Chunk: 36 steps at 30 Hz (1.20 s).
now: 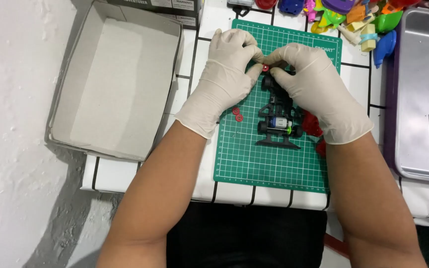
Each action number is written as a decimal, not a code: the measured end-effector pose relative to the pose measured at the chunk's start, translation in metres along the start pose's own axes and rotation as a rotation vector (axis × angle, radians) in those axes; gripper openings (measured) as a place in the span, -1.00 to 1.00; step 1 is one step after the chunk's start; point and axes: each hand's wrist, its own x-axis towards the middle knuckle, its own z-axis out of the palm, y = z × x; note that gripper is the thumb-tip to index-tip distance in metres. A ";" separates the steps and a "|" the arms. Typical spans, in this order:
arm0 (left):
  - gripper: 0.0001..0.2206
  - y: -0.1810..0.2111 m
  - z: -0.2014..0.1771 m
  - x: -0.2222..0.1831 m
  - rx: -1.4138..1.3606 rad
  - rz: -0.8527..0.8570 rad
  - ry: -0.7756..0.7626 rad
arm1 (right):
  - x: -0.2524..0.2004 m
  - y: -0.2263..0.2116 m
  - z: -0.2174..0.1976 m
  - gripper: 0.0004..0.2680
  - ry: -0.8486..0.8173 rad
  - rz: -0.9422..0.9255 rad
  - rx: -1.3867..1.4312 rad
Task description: Assembling a plastic toy car by attaching the body cowl to the chassis on a cutting mat.
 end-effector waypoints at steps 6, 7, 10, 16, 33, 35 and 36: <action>-0.88 0.004 -0.005 -0.001 -0.025 -0.010 -0.017 | -0.003 0.005 -0.008 -0.81 0.001 -0.006 -0.023; -0.88 0.004 -0.005 -0.001 -0.025 -0.009 -0.017 | -0.003 0.003 -0.008 -0.81 0.001 -0.006 -0.023; -0.73 0.006 -0.007 0.000 0.028 -0.027 -0.068 | -0.005 0.004 -0.008 -0.66 -0.051 -0.080 -0.023; -0.67 0.018 -0.020 0.002 -0.010 -0.061 -0.140 | -0.010 0.013 -0.022 -0.85 0.036 -0.082 -0.083; -0.51 0.032 -0.028 0.004 -0.060 -0.028 -0.263 | -0.029 -0.017 -0.066 -0.69 -0.079 0.496 -0.026; -0.51 0.032 -0.028 0.004 -0.065 -0.028 -0.259 | -0.027 -0.019 -0.065 -0.65 -0.113 0.484 0.007; -0.52 0.032 -0.027 0.004 -0.070 -0.029 -0.255 | -0.026 -0.021 -0.065 -0.61 -0.148 0.472 0.038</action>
